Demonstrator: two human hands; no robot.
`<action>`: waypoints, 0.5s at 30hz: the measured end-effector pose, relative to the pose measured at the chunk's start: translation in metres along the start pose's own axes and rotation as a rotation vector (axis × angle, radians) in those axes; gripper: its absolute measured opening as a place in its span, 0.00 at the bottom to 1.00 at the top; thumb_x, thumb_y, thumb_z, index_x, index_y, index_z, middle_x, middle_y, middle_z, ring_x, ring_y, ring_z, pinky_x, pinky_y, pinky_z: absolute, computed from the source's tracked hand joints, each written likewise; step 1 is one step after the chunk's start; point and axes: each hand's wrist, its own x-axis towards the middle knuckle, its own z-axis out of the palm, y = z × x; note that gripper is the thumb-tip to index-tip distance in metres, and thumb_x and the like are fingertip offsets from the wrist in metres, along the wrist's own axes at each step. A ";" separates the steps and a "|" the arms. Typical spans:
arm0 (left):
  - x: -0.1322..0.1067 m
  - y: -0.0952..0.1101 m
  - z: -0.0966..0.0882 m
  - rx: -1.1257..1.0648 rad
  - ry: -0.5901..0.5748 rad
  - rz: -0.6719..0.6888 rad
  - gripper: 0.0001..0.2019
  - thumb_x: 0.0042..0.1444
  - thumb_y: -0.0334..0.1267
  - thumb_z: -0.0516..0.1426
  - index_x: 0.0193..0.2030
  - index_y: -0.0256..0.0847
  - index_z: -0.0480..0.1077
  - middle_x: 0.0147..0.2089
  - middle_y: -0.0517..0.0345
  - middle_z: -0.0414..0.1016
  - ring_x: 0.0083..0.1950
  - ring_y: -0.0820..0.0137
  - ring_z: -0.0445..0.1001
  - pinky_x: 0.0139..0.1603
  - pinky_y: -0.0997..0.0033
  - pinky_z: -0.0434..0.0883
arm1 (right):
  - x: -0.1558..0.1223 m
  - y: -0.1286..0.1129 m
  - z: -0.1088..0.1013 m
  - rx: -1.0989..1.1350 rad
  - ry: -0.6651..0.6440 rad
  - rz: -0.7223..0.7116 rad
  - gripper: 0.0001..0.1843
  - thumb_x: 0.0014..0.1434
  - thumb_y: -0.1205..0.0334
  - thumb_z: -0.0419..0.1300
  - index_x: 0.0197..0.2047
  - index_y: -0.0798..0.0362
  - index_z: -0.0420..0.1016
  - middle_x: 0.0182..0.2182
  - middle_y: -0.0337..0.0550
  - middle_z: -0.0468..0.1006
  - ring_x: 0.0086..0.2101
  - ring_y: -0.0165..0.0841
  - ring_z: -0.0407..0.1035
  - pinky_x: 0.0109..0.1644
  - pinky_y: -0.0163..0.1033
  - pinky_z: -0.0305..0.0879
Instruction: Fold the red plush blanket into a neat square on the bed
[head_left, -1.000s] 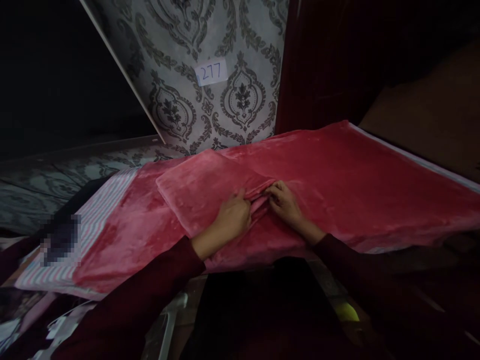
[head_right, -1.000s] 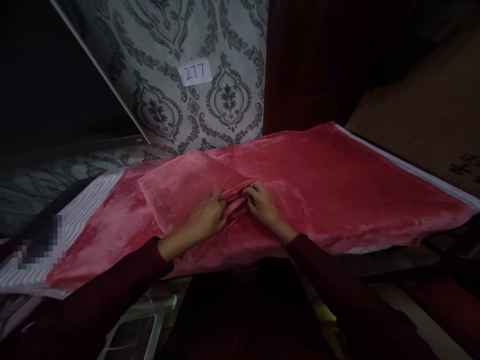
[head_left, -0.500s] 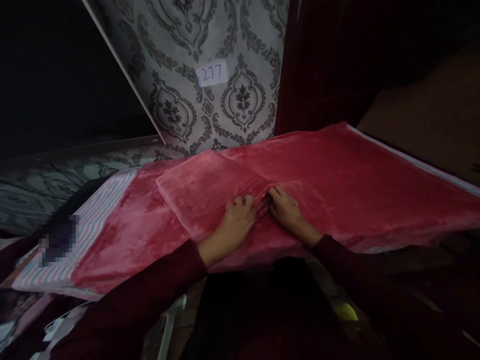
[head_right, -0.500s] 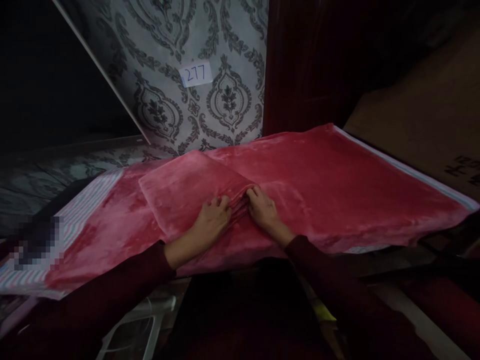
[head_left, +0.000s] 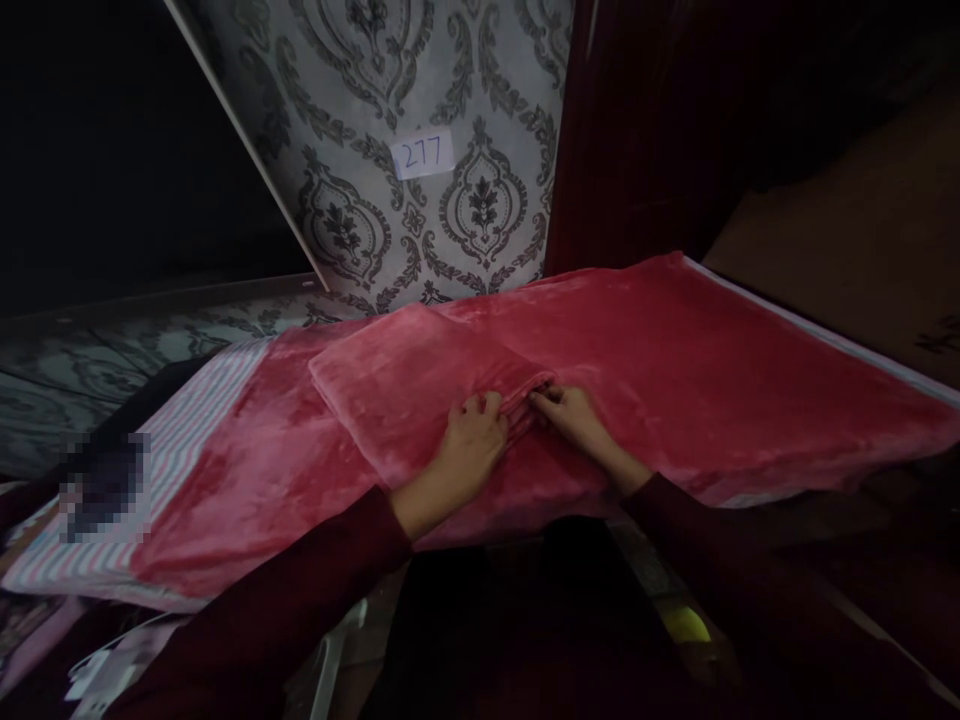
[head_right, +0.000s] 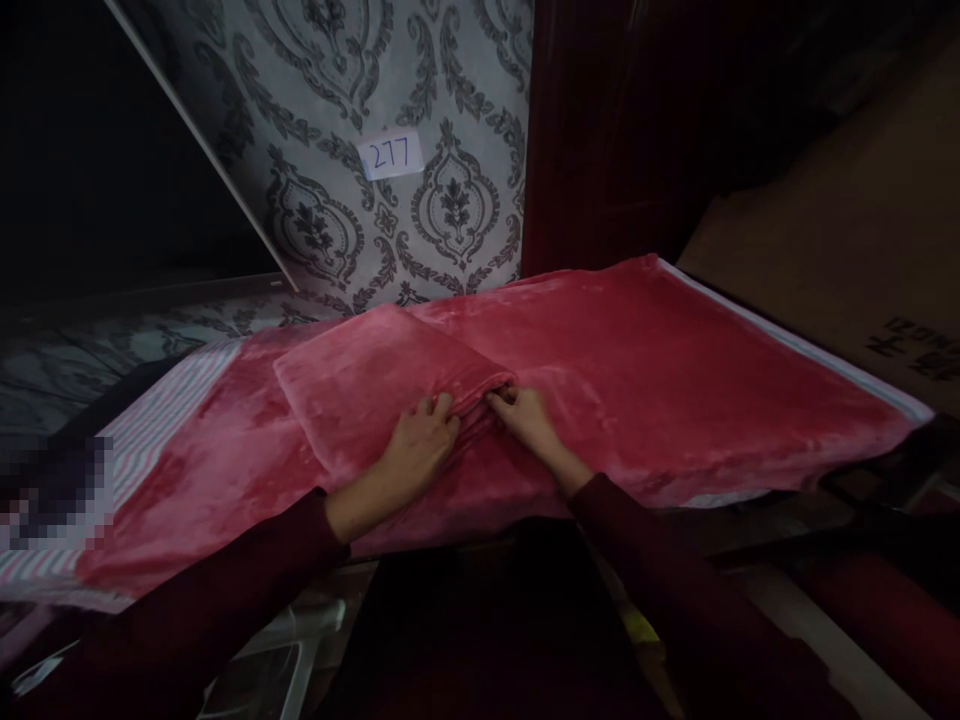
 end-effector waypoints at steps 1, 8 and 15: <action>0.000 0.000 0.000 -0.007 -0.004 -0.005 0.15 0.70 0.29 0.49 0.54 0.36 0.77 0.58 0.41 0.72 0.59 0.52 0.72 0.50 0.56 0.75 | 0.001 -0.002 0.001 -0.013 -0.009 0.029 0.20 0.55 0.47 0.63 0.19 0.50 0.67 0.16 0.39 0.67 0.20 0.31 0.61 0.25 0.36 0.56; -0.001 0.003 -0.002 -0.036 -0.008 -0.020 0.15 0.70 0.28 0.50 0.54 0.36 0.77 0.59 0.41 0.72 0.57 0.54 0.73 0.48 0.58 0.75 | -0.001 -0.004 0.022 0.183 0.107 0.032 0.13 0.47 0.50 0.64 0.25 0.50 0.70 0.18 0.35 0.68 0.20 0.27 0.58 0.24 0.33 0.54; -0.007 0.010 0.000 -0.013 -0.015 0.040 0.16 0.70 0.28 0.48 0.54 0.37 0.76 0.60 0.41 0.73 0.55 0.54 0.75 0.46 0.59 0.75 | -0.012 -0.004 0.022 0.204 0.071 0.146 0.09 0.48 0.54 0.61 0.27 0.50 0.69 0.13 0.33 0.65 0.14 0.28 0.57 0.18 0.33 0.53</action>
